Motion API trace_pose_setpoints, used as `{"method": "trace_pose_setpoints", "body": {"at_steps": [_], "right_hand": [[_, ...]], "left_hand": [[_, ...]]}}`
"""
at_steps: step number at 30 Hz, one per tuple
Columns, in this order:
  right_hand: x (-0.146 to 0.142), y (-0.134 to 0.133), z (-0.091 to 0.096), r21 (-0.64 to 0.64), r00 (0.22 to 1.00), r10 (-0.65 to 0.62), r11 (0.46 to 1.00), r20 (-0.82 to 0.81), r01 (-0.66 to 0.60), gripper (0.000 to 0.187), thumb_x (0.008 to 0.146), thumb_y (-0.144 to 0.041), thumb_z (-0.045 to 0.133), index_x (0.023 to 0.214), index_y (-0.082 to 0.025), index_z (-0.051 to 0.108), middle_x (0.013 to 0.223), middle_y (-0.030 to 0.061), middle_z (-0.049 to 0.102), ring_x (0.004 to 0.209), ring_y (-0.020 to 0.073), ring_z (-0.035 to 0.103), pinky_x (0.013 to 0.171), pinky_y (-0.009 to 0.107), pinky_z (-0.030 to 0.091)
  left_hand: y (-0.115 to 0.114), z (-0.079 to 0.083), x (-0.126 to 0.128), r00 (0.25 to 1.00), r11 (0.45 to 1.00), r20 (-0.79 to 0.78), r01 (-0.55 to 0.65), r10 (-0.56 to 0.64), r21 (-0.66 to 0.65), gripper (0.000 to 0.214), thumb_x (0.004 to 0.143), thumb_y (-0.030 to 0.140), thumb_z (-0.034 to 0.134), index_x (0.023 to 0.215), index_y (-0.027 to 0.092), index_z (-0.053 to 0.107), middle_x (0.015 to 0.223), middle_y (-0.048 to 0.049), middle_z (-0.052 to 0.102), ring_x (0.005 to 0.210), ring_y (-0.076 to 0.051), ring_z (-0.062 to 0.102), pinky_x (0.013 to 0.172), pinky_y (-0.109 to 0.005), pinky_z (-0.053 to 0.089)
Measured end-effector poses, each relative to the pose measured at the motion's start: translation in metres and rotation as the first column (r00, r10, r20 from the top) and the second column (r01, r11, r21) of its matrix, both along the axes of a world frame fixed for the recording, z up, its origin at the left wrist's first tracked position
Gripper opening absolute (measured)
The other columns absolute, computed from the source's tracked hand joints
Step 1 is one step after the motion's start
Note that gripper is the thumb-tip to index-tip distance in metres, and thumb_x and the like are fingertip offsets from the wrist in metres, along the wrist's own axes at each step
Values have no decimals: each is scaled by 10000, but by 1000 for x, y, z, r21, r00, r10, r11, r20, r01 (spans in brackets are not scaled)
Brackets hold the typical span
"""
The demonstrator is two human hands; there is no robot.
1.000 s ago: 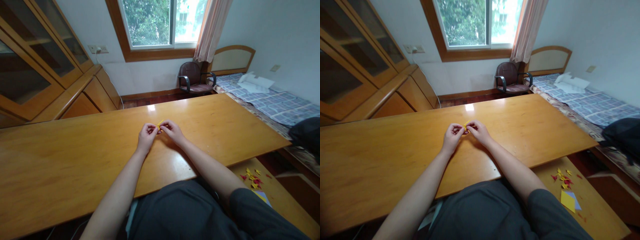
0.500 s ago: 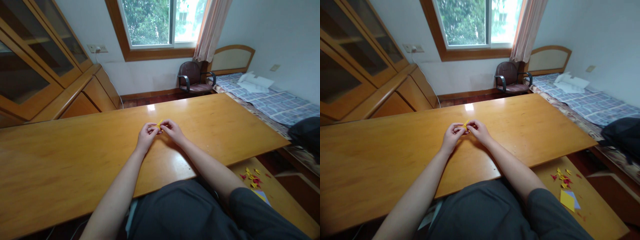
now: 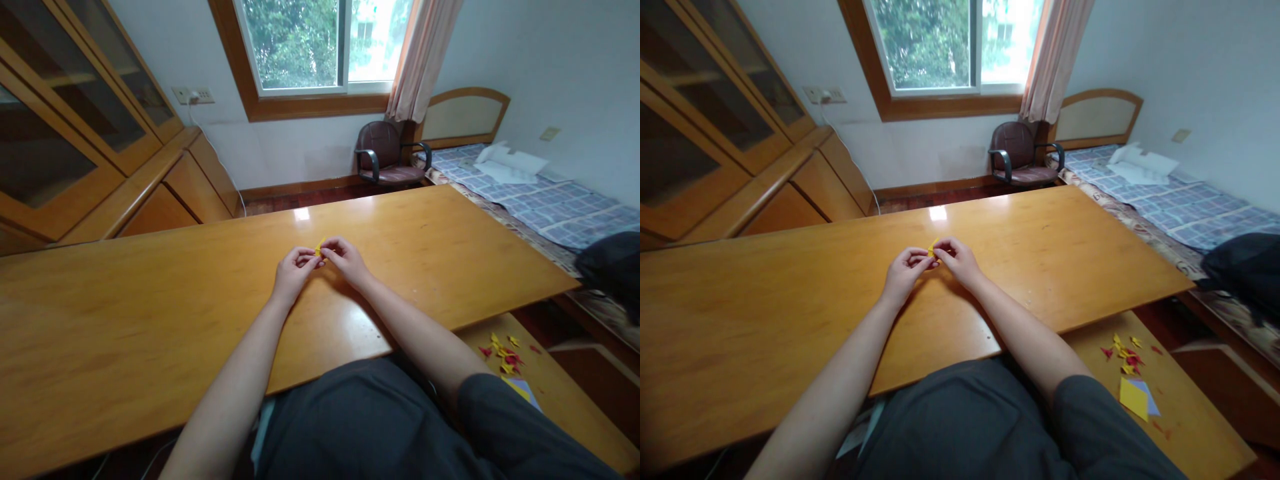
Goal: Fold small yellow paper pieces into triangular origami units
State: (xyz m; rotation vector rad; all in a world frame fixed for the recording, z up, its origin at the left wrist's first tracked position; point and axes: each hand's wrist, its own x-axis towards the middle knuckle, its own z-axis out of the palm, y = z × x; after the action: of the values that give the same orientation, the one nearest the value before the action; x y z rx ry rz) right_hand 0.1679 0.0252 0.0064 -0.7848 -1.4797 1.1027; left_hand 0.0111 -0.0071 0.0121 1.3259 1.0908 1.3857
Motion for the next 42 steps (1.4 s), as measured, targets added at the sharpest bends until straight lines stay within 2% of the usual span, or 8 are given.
{"method": "trace_pose_setpoints", "body": {"at_steps": [9,16,22,28,33,42], "right_hand": [[0,0,2,-21,1000,-7,1000,-26,7,169,808,-341,636,887,-194,616,831,8,655,762,141,618,761,295,510],[1,-1,1,-2,999,16,1000,48,-16,179,818,-360,635,886,-195,627,853,10,661,774,139,618,748,284,502],[1,2,-2,-19,999,48,999,10,-47,203,795,-367,667,895,-194,634,875,11,658,838,144,611,806,291,485],[0,3,-2,-135,988,107,983,-110,-121,256,732,-386,718,899,-204,649,856,6,668,803,147,613,807,306,498],[0,1,2,-157,985,101,980,-138,-122,274,692,-378,761,884,-206,667,844,5,668,816,153,610,819,313,497],[0,-1,5,-177,987,72,979,-142,-97,277,680,-384,780,854,-201,667,814,2,669,778,148,608,787,311,491]], "left_hand": [[2,-4,-1,999,998,33,31,-30,-55,358,705,414,786,889,157,618,807,-67,743,789,-217,736,805,-358,574],[2,-3,-4,990,980,72,133,-123,-145,348,737,485,738,824,157,668,768,-64,735,711,-204,716,745,-356,596],[2,-2,-5,993,979,66,108,-98,-170,359,697,492,770,786,154,686,745,-51,728,659,-183,694,698,-320,586],[3,-4,-6,991,980,109,95,-77,-174,378,702,483,767,820,133,686,775,-62,732,645,-170,684,729,-328,575],[2,-3,-5,987,979,133,108,-86,-170,358,707,465,764,823,134,692,783,-61,732,655,-168,680,749,-333,573],[-1,4,-3,995,985,58,88,-80,-150,352,709,477,762,796,143,696,782,-51,723,688,-174,680,756,-316,559]]}}
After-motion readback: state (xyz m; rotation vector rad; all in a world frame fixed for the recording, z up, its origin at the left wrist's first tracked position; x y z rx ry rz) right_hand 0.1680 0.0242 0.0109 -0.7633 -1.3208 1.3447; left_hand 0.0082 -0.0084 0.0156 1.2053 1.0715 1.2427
